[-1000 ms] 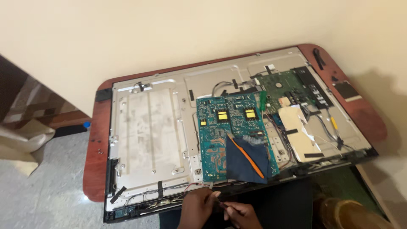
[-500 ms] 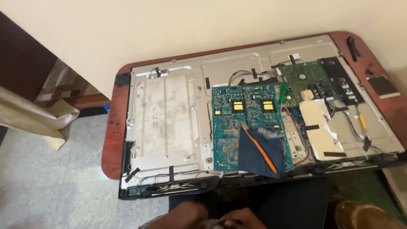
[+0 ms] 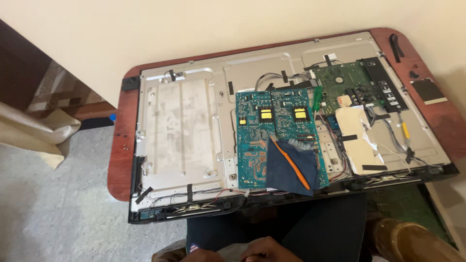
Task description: The person wipes the surface of a green circuit board with a blue cloth and uses an orange plastic tool to scrape or clean specific areas. The person also handles small white connectors and wires near the board.
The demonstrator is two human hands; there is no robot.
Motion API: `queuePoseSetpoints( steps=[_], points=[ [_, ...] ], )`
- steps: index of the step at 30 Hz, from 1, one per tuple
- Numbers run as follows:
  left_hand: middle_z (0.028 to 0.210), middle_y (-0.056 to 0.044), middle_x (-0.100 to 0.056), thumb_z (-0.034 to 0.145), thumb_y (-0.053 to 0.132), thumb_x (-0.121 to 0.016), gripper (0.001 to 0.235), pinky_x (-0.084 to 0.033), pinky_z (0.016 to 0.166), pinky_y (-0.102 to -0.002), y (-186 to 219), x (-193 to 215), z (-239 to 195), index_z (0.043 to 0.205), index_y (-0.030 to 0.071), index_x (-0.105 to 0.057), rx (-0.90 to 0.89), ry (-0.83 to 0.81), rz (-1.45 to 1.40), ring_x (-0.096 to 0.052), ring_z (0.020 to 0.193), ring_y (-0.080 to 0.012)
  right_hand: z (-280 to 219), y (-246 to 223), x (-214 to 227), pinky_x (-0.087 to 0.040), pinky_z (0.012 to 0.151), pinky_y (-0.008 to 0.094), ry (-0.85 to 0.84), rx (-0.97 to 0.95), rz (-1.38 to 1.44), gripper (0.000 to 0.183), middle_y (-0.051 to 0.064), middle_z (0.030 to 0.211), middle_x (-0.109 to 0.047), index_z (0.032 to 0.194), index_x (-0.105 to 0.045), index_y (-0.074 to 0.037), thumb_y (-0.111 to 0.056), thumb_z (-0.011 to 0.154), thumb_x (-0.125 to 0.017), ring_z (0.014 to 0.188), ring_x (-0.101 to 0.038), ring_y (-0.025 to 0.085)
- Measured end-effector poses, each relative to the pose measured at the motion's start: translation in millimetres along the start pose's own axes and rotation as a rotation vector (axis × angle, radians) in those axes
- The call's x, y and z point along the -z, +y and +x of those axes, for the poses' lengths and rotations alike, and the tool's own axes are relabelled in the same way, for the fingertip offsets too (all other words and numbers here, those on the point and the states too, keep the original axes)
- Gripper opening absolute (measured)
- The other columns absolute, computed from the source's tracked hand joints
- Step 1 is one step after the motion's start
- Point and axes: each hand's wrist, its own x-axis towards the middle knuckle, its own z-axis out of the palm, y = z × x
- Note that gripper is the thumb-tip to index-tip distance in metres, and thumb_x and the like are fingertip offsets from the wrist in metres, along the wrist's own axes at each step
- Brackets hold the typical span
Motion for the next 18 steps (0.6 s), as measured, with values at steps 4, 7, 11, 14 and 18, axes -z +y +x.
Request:
queuePoseSetpoints(
  steps=[4, 7, 11, 14, 18],
  points=[
    [0.076, -0.014, -0.065, 0.095, 0.029, -0.07, 0.028, -0.051, 0.065, -0.04, 3, -8, 5, 0.082, 0.003, -0.071, 0.024, 0.019, -0.011, -0.064, 0.071, -0.0302, 3, -19, -1, -0.055, 0.077, 0.036, 0.002, 0.037, 0.029, 0.032, 0.016, 0.092, -0.075, 0.107, -0.076, 0.003, -0.029, 0.104, -0.068, 0.088, -0.074, 0.025],
    [0.075, -0.014, -0.065, 0.095, 0.029, -0.069, 0.028, -0.051, 0.065, -0.04, 7, -11, 1, 0.082, 0.003, -0.07, 0.052, 0.024, -0.017, -0.064, 0.07, -0.0297, 2, -35, -5, -0.055, 0.076, 0.035, 0.006, 0.08, 0.082, 0.032, 0.014, 0.09, -0.075, 0.104, -0.076, 0.002, -0.029, 0.105, -0.066, 0.086, -0.074, 0.023],
    [0.075, -0.014, -0.064, 0.096, 0.028, -0.068, 0.029, -0.051, 0.065, -0.04, 9, -4, 7, 0.082, 0.003, -0.069, 0.068, 0.021, -0.006, -0.063, 0.07, -0.0291, 1, -46, -3, -0.05, 0.071, 0.034, 0.021, 0.091, 0.099, 0.033, 0.011, 0.08, -0.068, 0.093, -0.07, 0.002, -0.027, 0.108, -0.067, 0.076, -0.066, 0.019],
    [0.075, -0.013, -0.064, 0.096, 0.028, -0.067, 0.029, -0.051, 0.065, -0.039, 10, -2, 10, 0.082, 0.003, -0.068, 0.086, 0.021, -0.001, -0.063, 0.07, -0.0286, 1, -45, -6, -0.046, 0.066, 0.033, 0.017, 0.07, 0.099, 0.039, 0.008, 0.07, -0.06, 0.083, -0.064, 0.001, -0.026, 0.112, -0.069, 0.065, -0.058, 0.016],
    [0.075, -0.013, -0.063, 0.097, 0.027, -0.067, 0.029, -0.051, 0.065, -0.039, 11, 0, 17, 0.082, 0.002, -0.067, 0.101, 0.034, -0.002, -0.062, 0.07, -0.0279, 5, -48, -6, -0.047, 0.065, 0.032, 0.034, 0.135, 0.086, 0.033, 0.008, 0.069, -0.058, 0.091, -0.069, 0.004, -0.025, 0.108, -0.068, 0.066, -0.058, 0.015]
  ],
)
